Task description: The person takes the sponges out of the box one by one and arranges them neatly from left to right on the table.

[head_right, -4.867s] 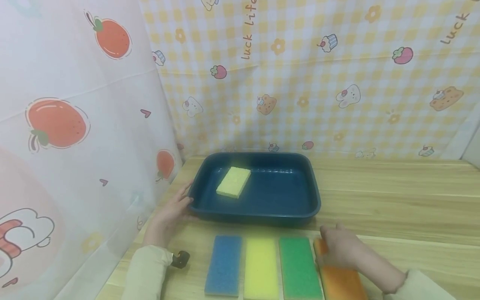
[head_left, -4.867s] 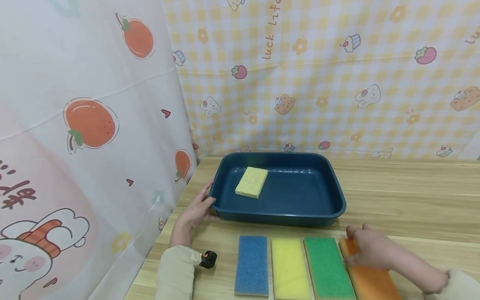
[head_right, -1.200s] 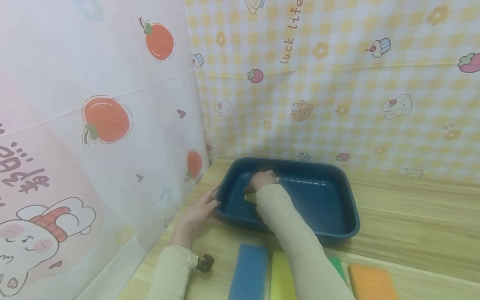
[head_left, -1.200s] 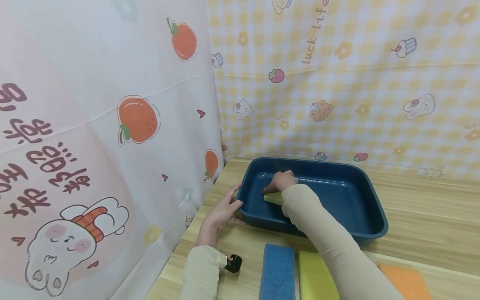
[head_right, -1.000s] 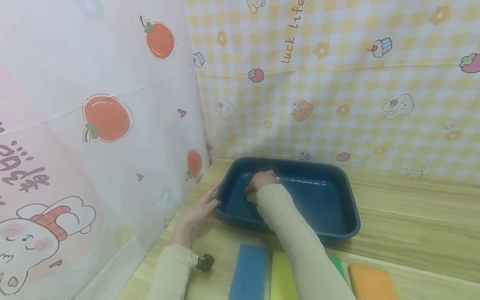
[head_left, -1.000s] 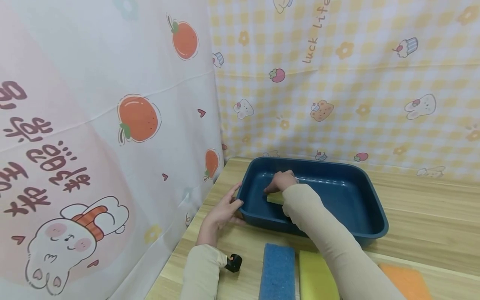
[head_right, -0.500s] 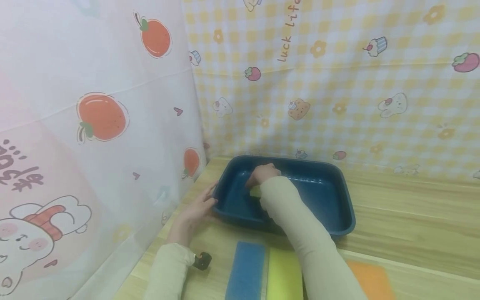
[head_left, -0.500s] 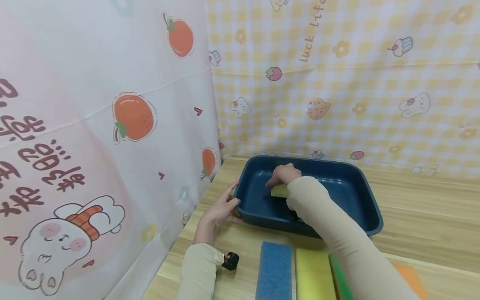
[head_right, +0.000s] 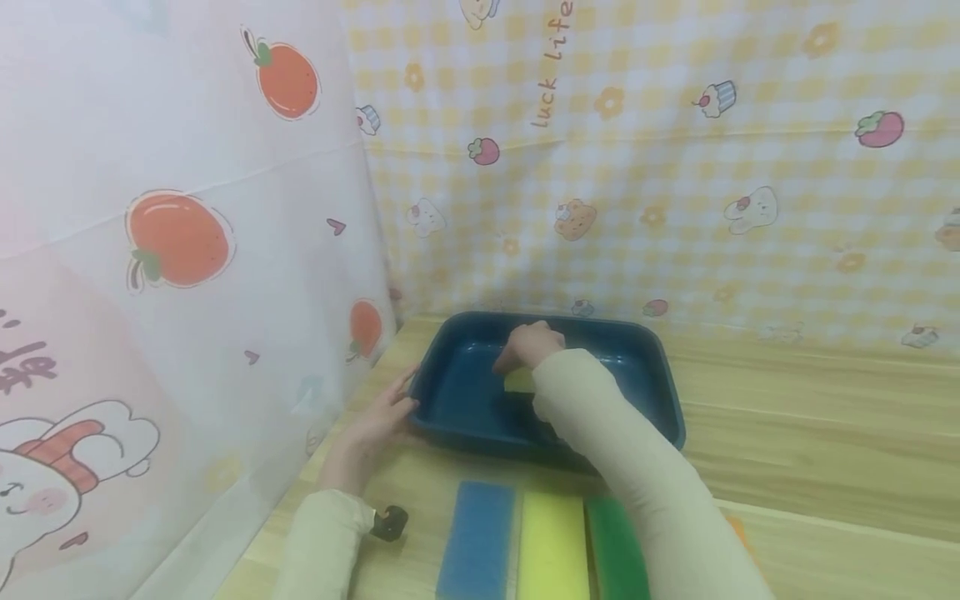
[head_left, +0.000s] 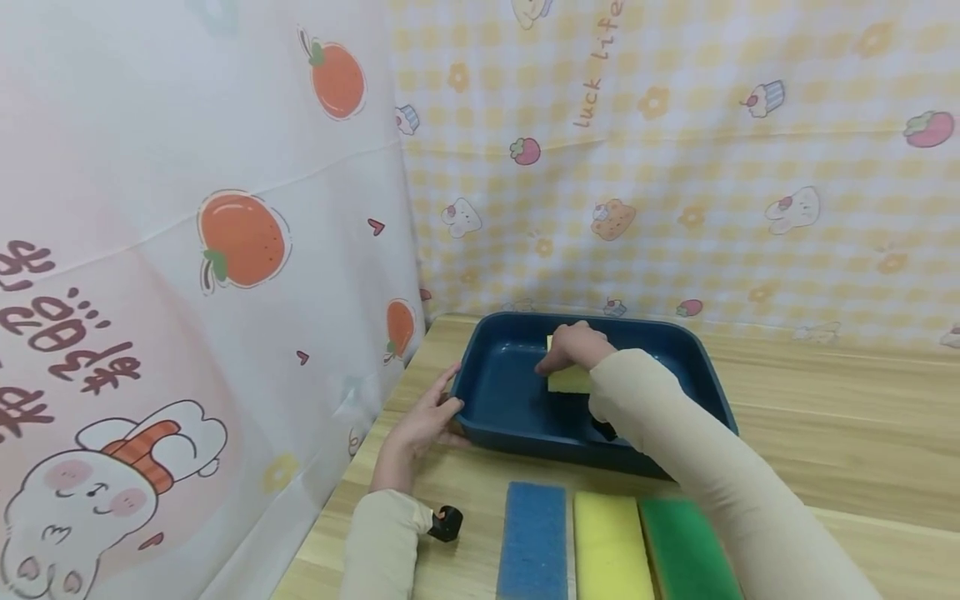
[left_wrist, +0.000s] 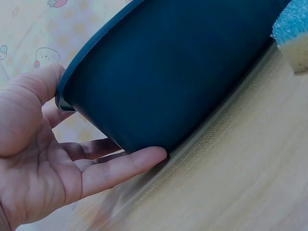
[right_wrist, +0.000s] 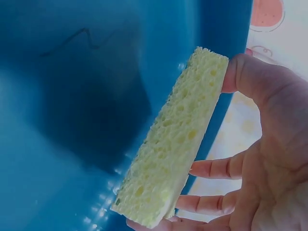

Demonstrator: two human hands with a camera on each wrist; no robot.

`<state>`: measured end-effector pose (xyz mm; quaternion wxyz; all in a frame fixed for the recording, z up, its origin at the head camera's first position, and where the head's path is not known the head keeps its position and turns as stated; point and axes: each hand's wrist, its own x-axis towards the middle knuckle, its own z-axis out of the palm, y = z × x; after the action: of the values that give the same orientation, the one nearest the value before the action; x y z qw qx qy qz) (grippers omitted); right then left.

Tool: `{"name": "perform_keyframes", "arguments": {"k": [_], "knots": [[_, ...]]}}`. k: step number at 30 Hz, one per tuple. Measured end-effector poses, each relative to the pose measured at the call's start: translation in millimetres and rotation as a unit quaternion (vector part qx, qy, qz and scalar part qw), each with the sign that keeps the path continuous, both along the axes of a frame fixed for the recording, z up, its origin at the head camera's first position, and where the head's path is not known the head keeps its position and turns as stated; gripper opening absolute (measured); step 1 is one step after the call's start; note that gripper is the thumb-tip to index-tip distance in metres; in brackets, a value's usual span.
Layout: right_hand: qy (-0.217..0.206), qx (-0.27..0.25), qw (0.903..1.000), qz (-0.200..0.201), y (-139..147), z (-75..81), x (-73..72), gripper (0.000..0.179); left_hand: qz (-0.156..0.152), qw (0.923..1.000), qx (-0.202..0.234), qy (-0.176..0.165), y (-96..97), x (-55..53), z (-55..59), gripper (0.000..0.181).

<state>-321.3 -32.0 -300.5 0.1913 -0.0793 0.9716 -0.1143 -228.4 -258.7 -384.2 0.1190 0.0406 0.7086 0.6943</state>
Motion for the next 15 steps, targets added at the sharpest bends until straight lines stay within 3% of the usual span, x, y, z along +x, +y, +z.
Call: {"name": "perform_keyframes", "arguments": {"k": [8, 15], "knots": [[0.024, 0.01, 0.9997, 0.002, 19, 12.6, 16.6, 0.072, 0.005, 1.0, 0.005, -0.002, -1.0, -0.8, -1.9, 0.063], [0.051, 0.033, 0.9979, 0.023, 45, 12.8, 30.6, 0.075, 0.007, 0.9999, 0.008, -0.005, 0.1, 0.2, -0.8, 0.063]]}}
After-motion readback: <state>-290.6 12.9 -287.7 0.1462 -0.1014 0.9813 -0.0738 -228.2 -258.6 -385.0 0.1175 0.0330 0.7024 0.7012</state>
